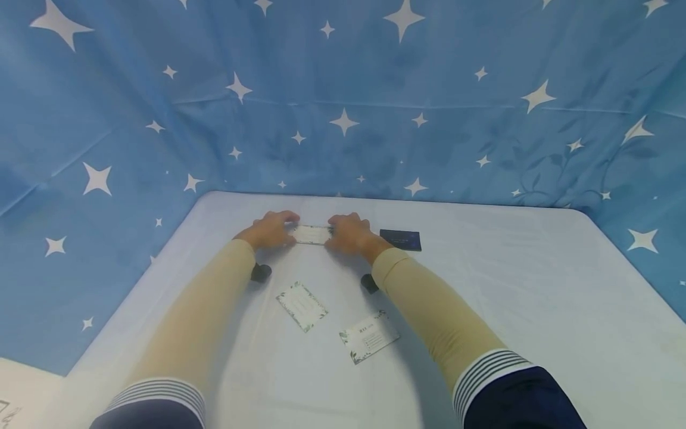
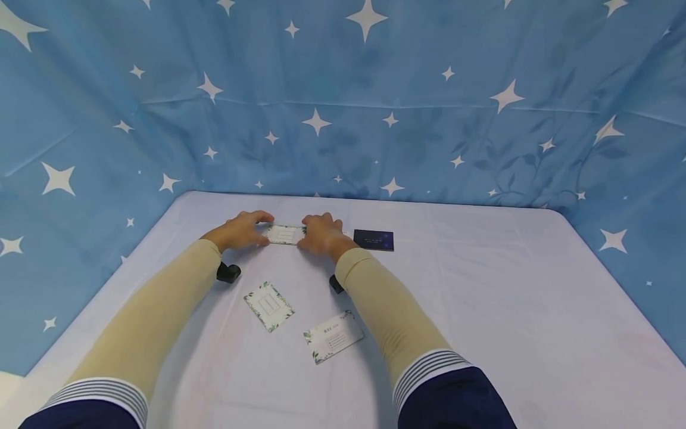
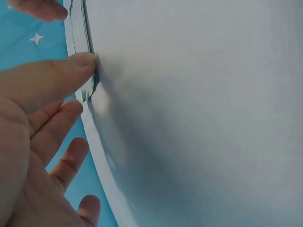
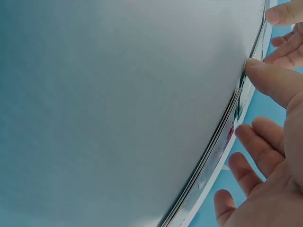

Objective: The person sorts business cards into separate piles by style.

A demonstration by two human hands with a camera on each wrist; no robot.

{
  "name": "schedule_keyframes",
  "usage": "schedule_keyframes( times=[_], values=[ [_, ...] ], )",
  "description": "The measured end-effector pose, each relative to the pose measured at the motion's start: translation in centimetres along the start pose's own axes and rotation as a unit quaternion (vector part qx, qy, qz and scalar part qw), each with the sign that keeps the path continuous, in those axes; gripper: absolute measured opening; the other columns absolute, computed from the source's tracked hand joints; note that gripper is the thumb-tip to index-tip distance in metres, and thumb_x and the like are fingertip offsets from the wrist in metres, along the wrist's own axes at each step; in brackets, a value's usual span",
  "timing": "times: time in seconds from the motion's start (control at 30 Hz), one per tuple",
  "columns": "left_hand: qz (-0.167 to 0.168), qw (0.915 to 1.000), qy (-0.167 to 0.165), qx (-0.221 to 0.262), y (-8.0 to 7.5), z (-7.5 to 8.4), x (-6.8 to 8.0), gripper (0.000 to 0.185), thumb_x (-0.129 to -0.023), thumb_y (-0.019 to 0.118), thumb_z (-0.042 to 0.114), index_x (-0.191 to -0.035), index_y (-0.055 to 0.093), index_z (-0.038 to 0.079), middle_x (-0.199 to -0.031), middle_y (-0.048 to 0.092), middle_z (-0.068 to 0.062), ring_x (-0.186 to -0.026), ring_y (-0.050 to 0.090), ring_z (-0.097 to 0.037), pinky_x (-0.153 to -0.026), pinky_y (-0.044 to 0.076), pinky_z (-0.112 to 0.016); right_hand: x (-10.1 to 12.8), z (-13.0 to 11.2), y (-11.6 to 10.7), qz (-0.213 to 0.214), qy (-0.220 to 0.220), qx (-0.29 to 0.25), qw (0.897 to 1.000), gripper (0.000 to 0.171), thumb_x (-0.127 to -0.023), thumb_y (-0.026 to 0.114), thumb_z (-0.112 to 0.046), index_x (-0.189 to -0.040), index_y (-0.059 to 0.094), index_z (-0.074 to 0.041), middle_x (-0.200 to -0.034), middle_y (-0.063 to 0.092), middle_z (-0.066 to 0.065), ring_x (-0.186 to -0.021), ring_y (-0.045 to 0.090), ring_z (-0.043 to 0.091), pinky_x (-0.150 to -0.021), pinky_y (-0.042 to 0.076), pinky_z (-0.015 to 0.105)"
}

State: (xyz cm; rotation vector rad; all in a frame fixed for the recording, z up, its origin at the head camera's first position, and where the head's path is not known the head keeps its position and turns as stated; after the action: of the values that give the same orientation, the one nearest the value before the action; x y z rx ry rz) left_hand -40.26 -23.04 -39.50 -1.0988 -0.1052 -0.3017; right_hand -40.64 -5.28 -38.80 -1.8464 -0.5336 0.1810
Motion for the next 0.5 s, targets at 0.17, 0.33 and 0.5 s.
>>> schedule_keyframes(
  times=[0.17,0.33,0.5],
  values=[
    [0.002,0.9999,0.014,-0.001,-0.04,0.21,-0.02,0.055,-0.094,0.067,0.023,-0.145,0.050,0.014,-0.153,0.044,-0.012,-0.143,0.029,-0.039,-0.110,0.013,-0.068,-0.11,0.05,0.09,-0.006,0.002,0.002,1.000,0.056,-0.095,0.063,-0.033,-0.147,0.050,-0.014,-0.141,0.055,0.008,-0.128,0.042,0.031,-0.104,0.029,0.051],
    [0.004,0.9999,0.014,-0.005,-0.18,0.38,0.06,0.054,-0.094,0.066,0.023,-0.145,0.050,0.012,-0.152,0.044,-0.013,-0.143,0.029,-0.040,-0.111,0.009,-0.069,-0.18,0.07,0.00,-0.005,0.003,-0.001,1.000,0.056,-0.096,0.063,-0.035,-0.147,0.051,-0.014,-0.142,0.055,0.007,-0.128,0.042,0.031,-0.104,0.029,0.050],
    [-0.002,1.0000,-0.001,0.002,-0.37,0.64,0.77,0.064,-0.094,0.067,0.024,-0.152,0.041,0.013,-0.156,0.038,-0.013,-0.145,0.024,-0.039,-0.112,0.010,-0.067,-0.04,0.07,-0.17,-0.002,0.004,-0.030,1.000,0.061,-0.095,0.064,-0.038,-0.148,0.049,-0.015,-0.145,0.052,0.006,-0.133,0.039,0.032,-0.106,0.029,0.052]
  ],
)
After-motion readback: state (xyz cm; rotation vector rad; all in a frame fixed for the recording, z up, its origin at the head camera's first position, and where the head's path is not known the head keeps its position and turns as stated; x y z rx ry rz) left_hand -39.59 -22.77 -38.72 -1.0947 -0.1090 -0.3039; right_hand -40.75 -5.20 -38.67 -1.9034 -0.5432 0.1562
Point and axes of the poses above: each hand's wrist, its own x-axis away from the middle knuckle, its own y-axis out of the palm, z = x × y, the point moved 8 cm from there along -x, towards the middle knuckle
